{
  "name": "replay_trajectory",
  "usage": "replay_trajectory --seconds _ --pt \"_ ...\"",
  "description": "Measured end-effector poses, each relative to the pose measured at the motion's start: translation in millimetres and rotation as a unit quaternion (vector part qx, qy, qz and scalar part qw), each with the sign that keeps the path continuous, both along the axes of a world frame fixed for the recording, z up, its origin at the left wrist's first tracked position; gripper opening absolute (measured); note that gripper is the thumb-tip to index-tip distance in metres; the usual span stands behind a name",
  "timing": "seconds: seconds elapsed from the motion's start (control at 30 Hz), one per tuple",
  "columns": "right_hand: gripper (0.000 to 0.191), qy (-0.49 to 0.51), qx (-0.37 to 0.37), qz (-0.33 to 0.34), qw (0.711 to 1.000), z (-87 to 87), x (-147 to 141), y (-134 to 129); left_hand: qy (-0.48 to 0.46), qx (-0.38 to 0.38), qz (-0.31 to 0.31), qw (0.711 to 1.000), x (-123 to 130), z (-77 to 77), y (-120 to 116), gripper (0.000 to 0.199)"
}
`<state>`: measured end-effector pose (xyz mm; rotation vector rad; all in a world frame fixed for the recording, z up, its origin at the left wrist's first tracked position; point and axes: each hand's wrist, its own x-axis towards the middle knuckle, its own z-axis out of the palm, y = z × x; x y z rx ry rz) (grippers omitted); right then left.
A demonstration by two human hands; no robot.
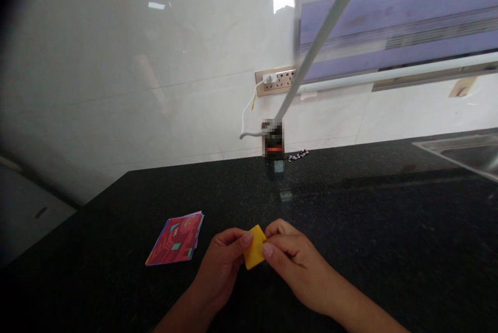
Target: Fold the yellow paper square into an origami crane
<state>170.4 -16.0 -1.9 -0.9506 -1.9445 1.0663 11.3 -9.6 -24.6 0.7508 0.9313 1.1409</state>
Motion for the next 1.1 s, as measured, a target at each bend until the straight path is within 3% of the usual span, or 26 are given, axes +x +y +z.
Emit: replay_trajectory --seconds 0.1,0.2,0.37,0.43,0.47,0.6,0.87,1.1 --pt "0.020 -0.020 0.000 0.048 0.999 1.6 -1.6 -0.8 0.014 0.009 0.009 1.000 1.2 -0.8 -0.4 0.013" --pt "0.013 -0.024 0.006 0.042 0.999 1.5 -2.9 0.2 0.027 0.026 0.035 0.999 2.9 -0.8 -0.9 0.013" --pt "0.014 0.019 -0.021 -0.025 0.999 -9.4 -7.1 0.8 0.060 0.057 0.057 0.995 3.7 0.5 -1.3 0.014" --pt "0.005 0.087 -0.074 -0.085 0.990 -14.5 -9.1 0.7 0.074 0.062 0.065 0.993 3.4 0.7 -1.6 0.014" --pt "0.012 0.117 -0.099 -0.103 0.983 -16.4 -9.9 0.8 0.079 0.063 0.064 0.993 3.4 0.8 -2.0 0.014" --pt "0.013 0.134 -0.142 -0.105 0.975 -18.5 -10.8 2.4 0.112 0.077 0.029 0.990 4.6 2.3 -4.3 0.014" --pt "0.020 0.046 -0.028 -0.131 0.990 -18.1 -6.0 5.5 0.154 0.093 -0.002 0.984 7.0 -2.6 -5.2 0.015" --pt "0.019 -0.070 0.051 -0.076 0.993 -12.9 -2.4 5.7 0.256 0.157 -0.007 0.954 5.7 -0.8 -3.9 0.013"
